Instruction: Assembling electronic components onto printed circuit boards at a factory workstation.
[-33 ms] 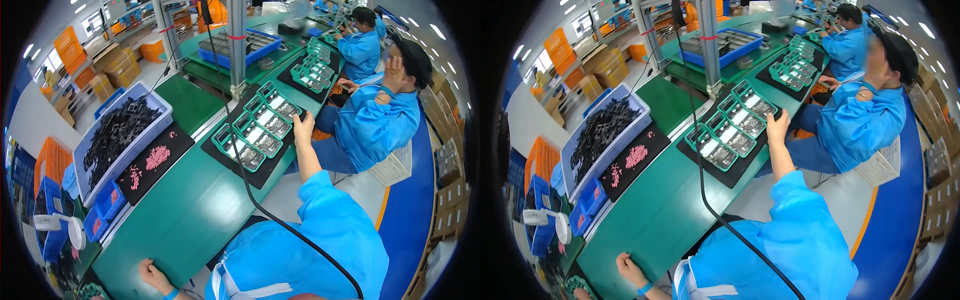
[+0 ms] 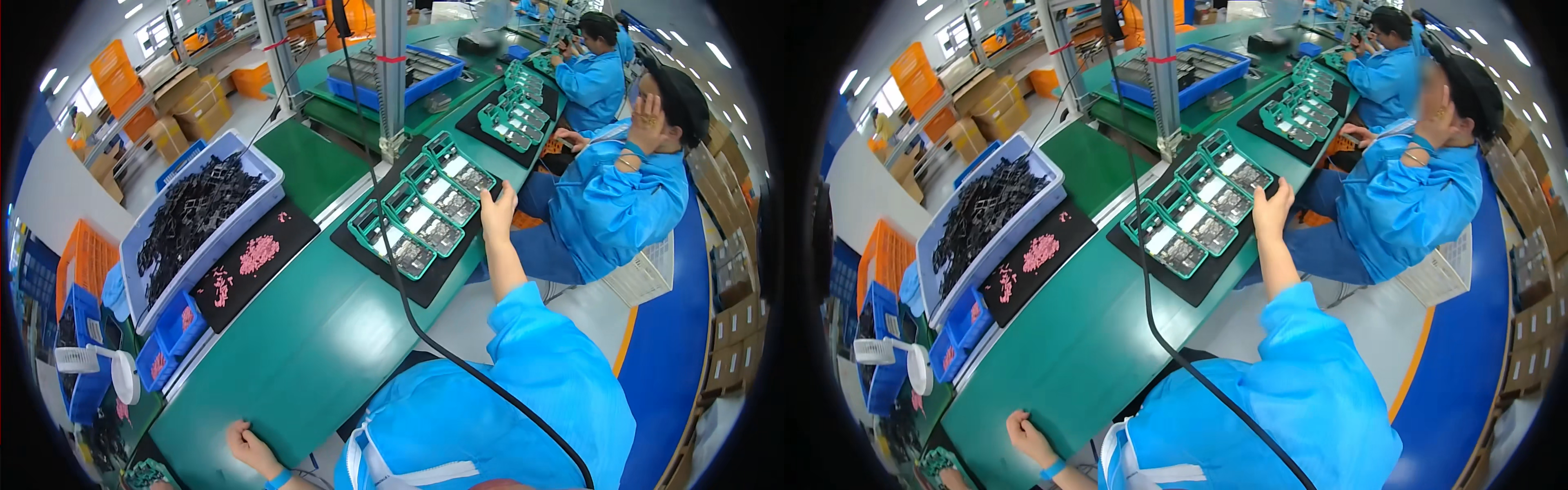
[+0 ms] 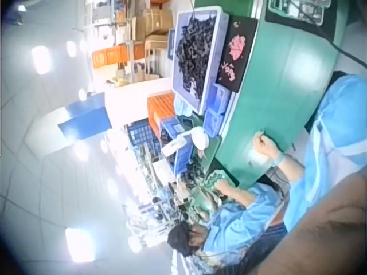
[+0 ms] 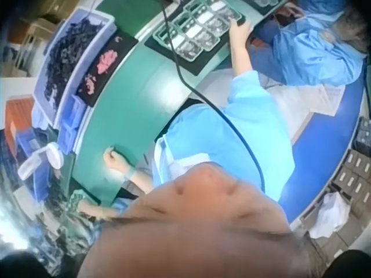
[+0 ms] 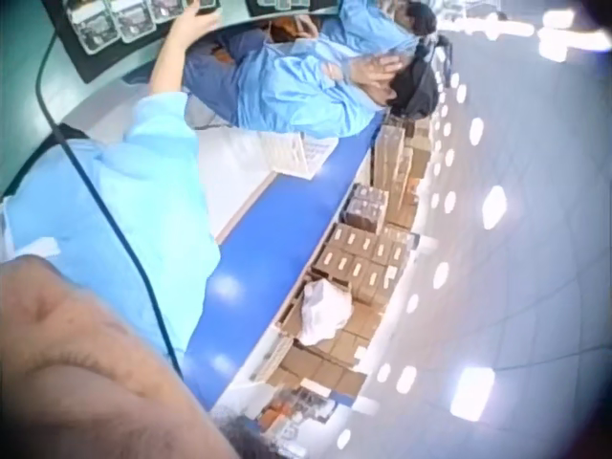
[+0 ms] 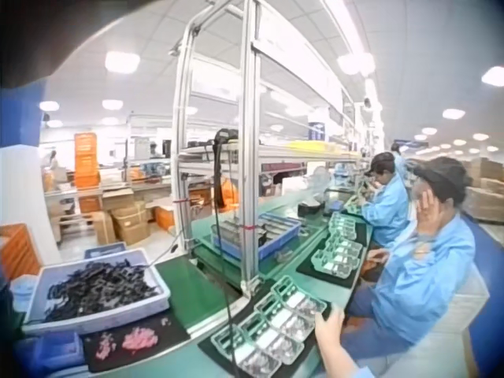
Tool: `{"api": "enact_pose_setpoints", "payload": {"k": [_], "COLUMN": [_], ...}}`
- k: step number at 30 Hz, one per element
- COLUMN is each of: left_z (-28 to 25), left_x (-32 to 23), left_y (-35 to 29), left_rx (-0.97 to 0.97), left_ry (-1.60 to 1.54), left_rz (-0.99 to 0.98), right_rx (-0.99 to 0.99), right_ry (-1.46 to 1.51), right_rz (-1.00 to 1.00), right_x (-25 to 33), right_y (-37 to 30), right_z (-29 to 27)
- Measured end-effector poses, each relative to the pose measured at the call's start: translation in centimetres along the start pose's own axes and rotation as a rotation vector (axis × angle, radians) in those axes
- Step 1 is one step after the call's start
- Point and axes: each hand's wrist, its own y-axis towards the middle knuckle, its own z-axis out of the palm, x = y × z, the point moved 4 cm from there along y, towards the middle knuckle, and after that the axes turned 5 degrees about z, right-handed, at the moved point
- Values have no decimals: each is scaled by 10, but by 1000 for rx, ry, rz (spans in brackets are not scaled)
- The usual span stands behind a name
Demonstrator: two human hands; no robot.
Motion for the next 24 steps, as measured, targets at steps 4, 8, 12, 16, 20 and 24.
{"api": "enact_pose_setpoints", "payload": {"k": [4,8,12,16,20,24], "left_z": [-6,-3,-4,-11,-28,-83], "left_x": [3,12,19,12,-53,-177], "left_y": [-4,-6,-9,-14,-20,-10], "left_rx": [-16,-20,-29,34,120,241], "left_ry": [30,-4,-43,-118,-357,154], "left_rz": [-21,-112,-152,-184,-339,93], "right_rx": [152,582,1059,1270,1226,930], "right_ry": [26,185,406,503,491,280], "right_rz": [-450,-577,-718,-783,-725,-694], "right_x": [65,108,158,204,222,219], "right_y": [-84,-179,-268,-319,-326,-290], "right_z": [-4,15,28,56,129,195]}}
